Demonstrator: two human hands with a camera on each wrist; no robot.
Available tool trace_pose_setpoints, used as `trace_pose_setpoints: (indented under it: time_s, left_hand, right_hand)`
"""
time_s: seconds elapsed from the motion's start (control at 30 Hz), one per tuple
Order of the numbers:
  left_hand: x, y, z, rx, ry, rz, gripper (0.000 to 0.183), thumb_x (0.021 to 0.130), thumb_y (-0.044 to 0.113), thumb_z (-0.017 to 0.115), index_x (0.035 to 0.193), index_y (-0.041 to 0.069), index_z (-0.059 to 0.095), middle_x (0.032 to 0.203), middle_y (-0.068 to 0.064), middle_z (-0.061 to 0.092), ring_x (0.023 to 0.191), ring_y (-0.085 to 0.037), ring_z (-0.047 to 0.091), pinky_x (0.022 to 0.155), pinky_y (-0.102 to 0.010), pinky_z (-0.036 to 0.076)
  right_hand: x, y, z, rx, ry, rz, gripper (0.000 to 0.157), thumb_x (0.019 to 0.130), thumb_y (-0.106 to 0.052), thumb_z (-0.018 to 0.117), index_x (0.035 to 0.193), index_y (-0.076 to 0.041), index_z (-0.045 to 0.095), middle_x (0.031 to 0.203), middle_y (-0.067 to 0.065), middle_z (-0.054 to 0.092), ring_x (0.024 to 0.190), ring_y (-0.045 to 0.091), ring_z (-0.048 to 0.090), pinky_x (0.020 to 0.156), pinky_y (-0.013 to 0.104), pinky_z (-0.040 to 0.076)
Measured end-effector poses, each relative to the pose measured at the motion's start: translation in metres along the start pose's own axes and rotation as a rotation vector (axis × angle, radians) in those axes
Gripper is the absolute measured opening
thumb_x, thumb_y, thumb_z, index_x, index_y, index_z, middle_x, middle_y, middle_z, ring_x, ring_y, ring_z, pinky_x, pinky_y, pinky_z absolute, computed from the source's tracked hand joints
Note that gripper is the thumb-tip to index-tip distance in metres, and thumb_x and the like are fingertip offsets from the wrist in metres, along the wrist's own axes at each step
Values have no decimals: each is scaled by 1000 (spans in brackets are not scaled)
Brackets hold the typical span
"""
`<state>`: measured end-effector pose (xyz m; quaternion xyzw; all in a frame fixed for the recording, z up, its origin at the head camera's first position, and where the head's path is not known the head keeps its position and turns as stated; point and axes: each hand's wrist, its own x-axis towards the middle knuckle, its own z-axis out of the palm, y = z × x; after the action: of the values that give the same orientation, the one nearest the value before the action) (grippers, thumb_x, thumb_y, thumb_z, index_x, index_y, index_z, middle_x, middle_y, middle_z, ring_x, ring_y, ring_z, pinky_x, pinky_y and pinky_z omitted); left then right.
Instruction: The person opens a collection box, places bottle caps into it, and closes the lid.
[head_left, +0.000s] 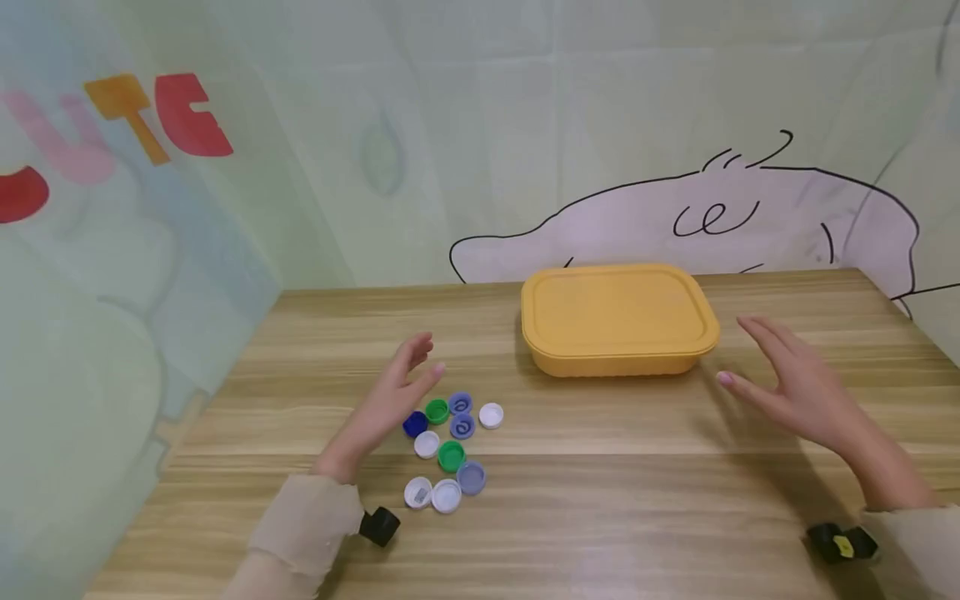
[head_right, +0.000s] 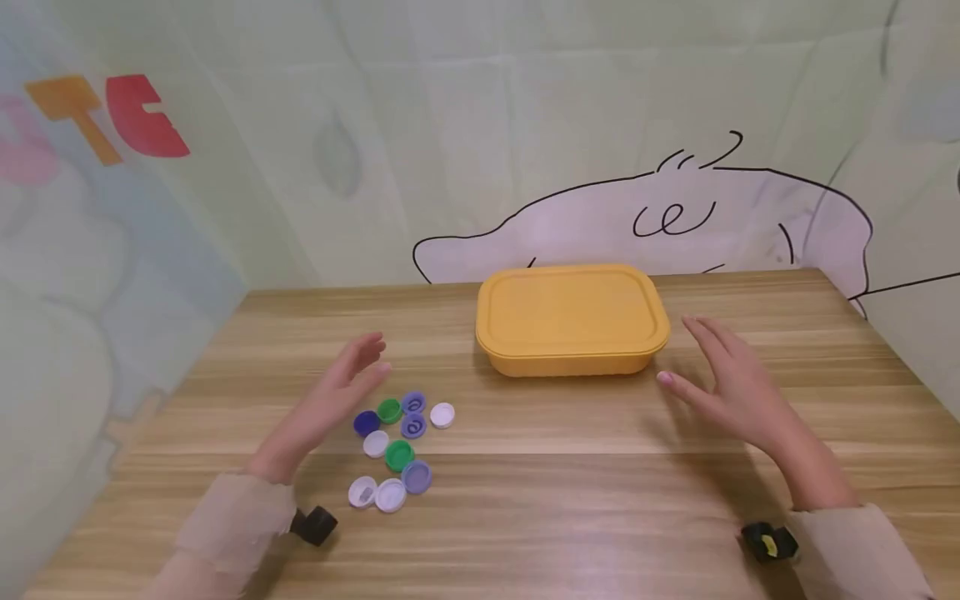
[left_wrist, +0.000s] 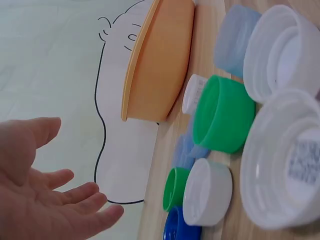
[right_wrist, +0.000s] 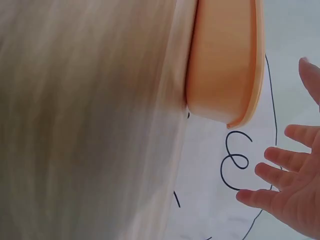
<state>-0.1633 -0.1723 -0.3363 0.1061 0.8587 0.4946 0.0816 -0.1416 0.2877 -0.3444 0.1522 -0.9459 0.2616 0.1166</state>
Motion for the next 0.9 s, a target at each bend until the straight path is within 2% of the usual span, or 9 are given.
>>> trace_pose_setpoints:
  time_s: [0.2, 0.43, 0.7, 0.9]
  left_hand:
    - [9, 0, 7, -79, 20, -27, 60, 97, 31, 49, 145, 8, 23, 147, -17, 28, 134, -33, 28, 106, -46, 28]
    - [13, 2, 13, -112, 10, -52, 57, 97, 29, 49, 144, 7, 25, 146, -17, 29, 134, -34, 29, 107, -46, 28]
    - [29, 8, 26, -142, 13, -36, 54, 97, 27, 49, 142, 5, 31, 145, -19, 32, 133, -33, 30, 107, -45, 29]
    - [43, 16, 41, -290, -5, -51, 54, 96, 19, 50, 141, -1, 29, 144, -24, 31, 130, -34, 35, 102, -44, 36]
  right_hand:
    - [8, 2, 2, 84, -31, 58, 81, 89, -31, 63, 147, 0, 16, 143, 35, 22, 128, 54, 20, 97, 69, 17]
    - [16, 2, 7, 131, 1, 58, 76, 89, -30, 63, 144, 3, 22, 141, 35, 26, 128, 53, 23, 97, 68, 19]
    - [25, 5, 10, 159, 29, 100, 71, 91, -29, 60, 142, 5, 26, 138, 34, 31, 121, 52, 32, 87, 66, 34]
    - [30, 9, 9, 257, 84, 180, 66, 93, -30, 55, 143, 4, 28, 140, 31, 32, 124, 50, 32, 89, 63, 35]
